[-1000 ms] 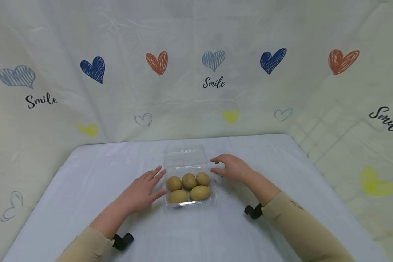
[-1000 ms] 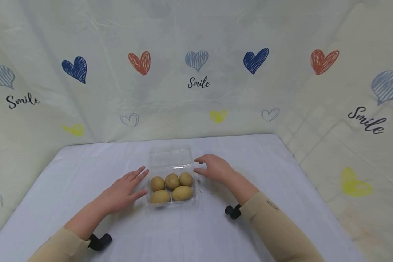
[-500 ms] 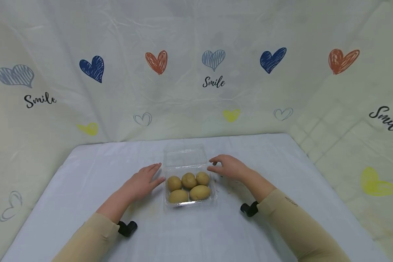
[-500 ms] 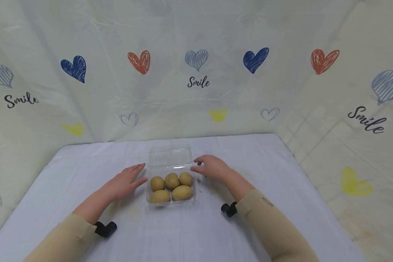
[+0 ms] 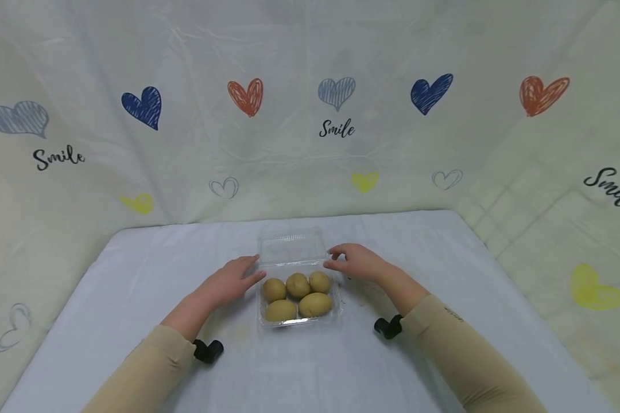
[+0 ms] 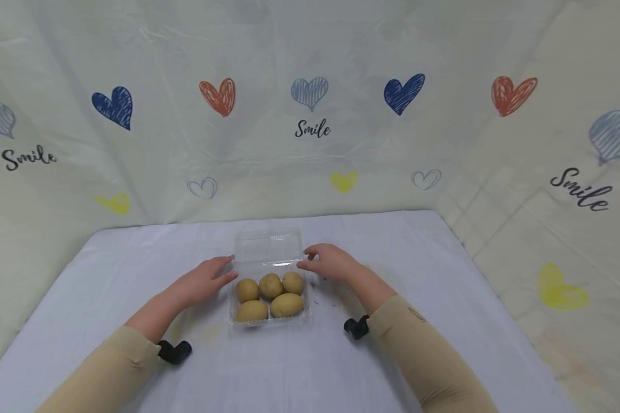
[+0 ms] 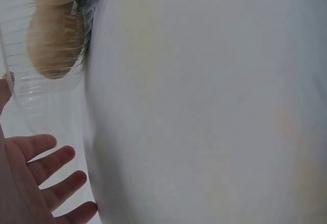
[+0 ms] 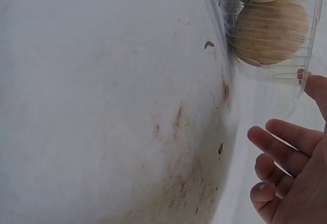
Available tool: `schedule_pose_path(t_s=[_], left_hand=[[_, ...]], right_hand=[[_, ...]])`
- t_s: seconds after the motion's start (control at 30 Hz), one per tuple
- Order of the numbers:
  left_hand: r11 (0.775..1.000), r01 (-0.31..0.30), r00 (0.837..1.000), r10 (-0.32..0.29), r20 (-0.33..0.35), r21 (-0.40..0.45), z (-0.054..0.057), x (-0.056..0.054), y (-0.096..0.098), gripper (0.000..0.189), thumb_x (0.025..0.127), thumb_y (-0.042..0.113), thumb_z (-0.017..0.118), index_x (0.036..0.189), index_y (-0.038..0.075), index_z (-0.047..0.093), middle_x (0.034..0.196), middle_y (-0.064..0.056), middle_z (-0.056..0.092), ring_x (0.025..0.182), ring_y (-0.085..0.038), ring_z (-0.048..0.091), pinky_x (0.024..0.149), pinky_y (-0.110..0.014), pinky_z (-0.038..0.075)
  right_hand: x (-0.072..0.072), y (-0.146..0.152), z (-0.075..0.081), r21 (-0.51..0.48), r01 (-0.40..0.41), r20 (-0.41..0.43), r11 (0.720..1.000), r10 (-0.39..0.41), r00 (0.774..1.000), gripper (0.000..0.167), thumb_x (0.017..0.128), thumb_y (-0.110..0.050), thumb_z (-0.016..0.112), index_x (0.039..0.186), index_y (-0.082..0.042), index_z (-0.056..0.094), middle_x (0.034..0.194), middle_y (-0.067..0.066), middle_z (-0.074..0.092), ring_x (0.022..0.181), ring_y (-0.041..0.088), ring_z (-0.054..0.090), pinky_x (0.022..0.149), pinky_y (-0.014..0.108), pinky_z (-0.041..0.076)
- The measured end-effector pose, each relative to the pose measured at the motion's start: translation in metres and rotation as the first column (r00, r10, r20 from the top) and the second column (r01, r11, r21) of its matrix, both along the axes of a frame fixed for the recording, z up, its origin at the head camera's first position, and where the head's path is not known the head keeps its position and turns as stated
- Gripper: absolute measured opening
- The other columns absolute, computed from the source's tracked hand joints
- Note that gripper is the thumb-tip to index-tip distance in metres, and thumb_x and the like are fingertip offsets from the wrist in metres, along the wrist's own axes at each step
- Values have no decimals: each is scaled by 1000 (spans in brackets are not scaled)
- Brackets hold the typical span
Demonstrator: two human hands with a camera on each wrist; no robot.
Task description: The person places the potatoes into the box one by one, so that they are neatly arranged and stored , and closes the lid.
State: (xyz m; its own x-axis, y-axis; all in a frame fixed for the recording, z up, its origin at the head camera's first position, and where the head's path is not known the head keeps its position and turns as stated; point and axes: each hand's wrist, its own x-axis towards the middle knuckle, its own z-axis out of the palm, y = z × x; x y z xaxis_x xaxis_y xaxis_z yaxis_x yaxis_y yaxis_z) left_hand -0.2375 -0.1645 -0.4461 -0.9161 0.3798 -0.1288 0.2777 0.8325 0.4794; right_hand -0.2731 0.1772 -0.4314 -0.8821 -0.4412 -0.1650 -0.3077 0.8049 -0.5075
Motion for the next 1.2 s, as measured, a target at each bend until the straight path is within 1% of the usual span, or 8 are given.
schedule_pose_path(t_s=[0.13,0.27,0.5,0.7,0.77,0.93,1.03,1.2], left_hand=[[1000,-4,1000,4,6,21,1,0,1,78,99,61,44,154,6,34,155,-18,37,144,-38,29,116,-54,24],[999,-9,1000,10,-22,50,2,1,1,77,100,58,46,154,5,33,155,-18,37,144,-38,30,116,-54,25],[993,-39,997,45,-57,112,10,9,4,75,99,61,44,153,9,38,154,-11,41,145,-33,30,116,-53,26],[989,-22,995,37,-93,150,12,24,-2,68,101,55,46,152,10,40,147,-8,49,141,-30,37,114,-52,30],[988,-14,995,29,-96,152,11,30,-4,68,100,57,46,150,10,42,148,-8,48,141,-29,38,114,-52,31],[993,13,992,2,-126,120,9,44,-8,67,100,57,48,151,13,42,153,-9,42,143,-30,34,114,-52,30],[994,37,986,-20,-165,103,8,51,-10,63,100,50,52,152,15,41,153,-10,41,143,-32,34,113,-54,30],[996,50,977,-32,-210,80,8,60,-11,66,97,52,58,152,20,42,153,-6,42,142,-30,36,112,-53,33]], right_hand=[[-1,0,-1,-12,-3,-10,1000,3,1000,59,95,-51,61,136,-7,59,120,2,66,107,21,58,91,43,49],[0,0,0,-28,26,-42,999,-27,999,56,95,-49,62,134,-9,60,121,1,65,100,20,57,86,40,49],[10,2,12,-98,50,-100,994,-60,993,50,95,-42,64,132,-8,63,119,2,66,92,19,54,77,35,47],[23,8,20,-109,-9,-134,994,-6,991,45,94,-38,67,128,-8,65,119,6,67,88,17,52,71,32,45],[28,12,22,-103,-30,-145,994,15,989,44,94,-37,68,126,-7,65,115,7,67,87,17,52,71,32,44],[41,18,27,-74,-67,-148,995,56,987,43,93,-36,69,126,-8,66,110,1,65,87,16,52,72,32,45],[47,19,29,-70,-88,-145,994,77,986,41,93,-32,69,128,-10,65,116,-1,65,89,17,53,74,32,46],[54,24,28,-44,-98,-144,994,91,985,41,91,-24,68,131,-14,65,121,-2,65,91,19,54,74,32,46]])
